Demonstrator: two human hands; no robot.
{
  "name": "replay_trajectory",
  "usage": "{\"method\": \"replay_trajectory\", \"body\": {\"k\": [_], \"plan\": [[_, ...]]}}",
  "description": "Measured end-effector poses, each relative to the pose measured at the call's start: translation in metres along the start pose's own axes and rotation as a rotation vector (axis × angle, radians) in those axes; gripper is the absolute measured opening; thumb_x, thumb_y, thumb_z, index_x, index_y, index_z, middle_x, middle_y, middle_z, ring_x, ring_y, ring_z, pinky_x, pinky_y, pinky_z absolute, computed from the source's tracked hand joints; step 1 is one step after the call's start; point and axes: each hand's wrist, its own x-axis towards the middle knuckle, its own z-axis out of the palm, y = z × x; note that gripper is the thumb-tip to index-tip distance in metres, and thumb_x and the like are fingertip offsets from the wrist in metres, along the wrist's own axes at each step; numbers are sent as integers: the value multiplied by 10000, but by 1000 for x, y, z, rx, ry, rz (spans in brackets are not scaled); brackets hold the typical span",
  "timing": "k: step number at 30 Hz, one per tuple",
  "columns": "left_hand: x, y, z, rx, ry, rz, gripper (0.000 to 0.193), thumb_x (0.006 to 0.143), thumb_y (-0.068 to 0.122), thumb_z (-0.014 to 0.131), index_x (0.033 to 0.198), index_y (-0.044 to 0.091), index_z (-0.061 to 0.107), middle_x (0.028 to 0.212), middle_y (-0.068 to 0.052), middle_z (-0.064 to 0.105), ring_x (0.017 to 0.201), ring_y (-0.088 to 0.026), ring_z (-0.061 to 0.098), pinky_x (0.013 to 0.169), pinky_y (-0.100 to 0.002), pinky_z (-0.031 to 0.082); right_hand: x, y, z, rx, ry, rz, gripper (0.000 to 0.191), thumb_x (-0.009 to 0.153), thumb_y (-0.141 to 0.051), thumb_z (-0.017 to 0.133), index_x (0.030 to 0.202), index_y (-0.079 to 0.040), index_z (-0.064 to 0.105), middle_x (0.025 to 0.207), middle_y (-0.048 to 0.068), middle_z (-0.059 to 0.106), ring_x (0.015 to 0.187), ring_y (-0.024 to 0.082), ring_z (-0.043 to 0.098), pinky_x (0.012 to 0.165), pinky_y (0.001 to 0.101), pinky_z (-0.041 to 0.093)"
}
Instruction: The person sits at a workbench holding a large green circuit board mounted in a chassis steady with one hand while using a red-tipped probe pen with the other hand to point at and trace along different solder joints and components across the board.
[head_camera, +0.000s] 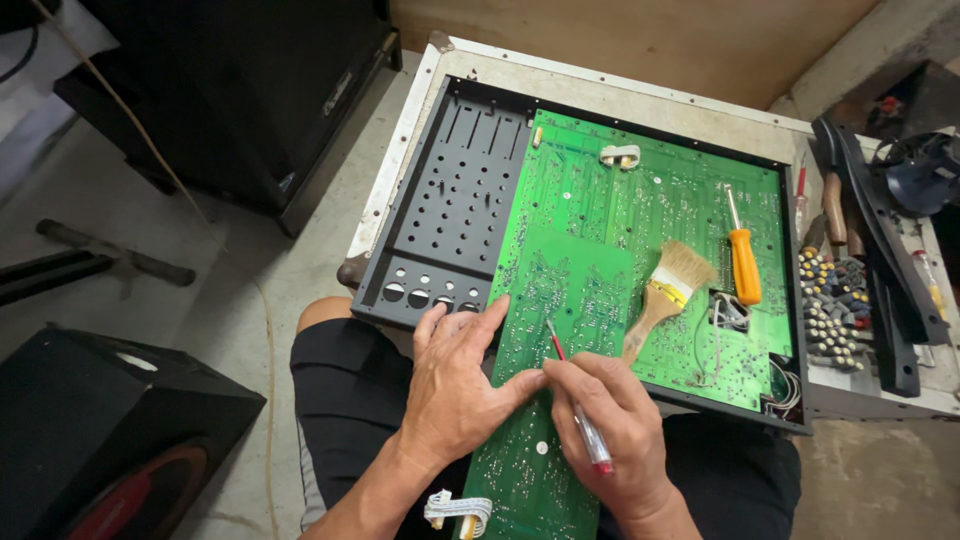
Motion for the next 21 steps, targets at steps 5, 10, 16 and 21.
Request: {"method": "replay_trajectory", "body": {"k": [5,10,16,21], "plan": [[1,2,-1,-11,-17,-17,850,754,489,835,1395,-3,571,1118,-148,703,1141,-308,608,1172,-533,234,-1,-2,2,53,88,67,291,824,62,762,1095,-31,712,1003,123,704,881,252,727,771,326,584],[1,2,-1,-11,-3,-3,852,756,496,831,1391,-9,570,1125,-149,706,1142,-310,608,1171,-528,240,3,-4,1,67,84,87,258,814,56,753,1055,-26,710,961,120,713,868,246,730,769,324,586],[-1,2,-1,-20,1,-7,847,765,494,828,1396,-10,571,1129,-151,705,1147,-312,605,1173,-526,239,8,-5,-2,68,33,83,206,823,50,734,1018,-12,703,942,122,727,875,258,732,772,330,582],[1,3,1,-23,10,2,851,761,496,825,1397,-8,569,1118,-148,709,1148,-311,606,1173,-527,236,10,-6,-3,62,32,98,205,819,45,737,1010,-23,706,933,113,726,866,256,735,769,331,585]]}}
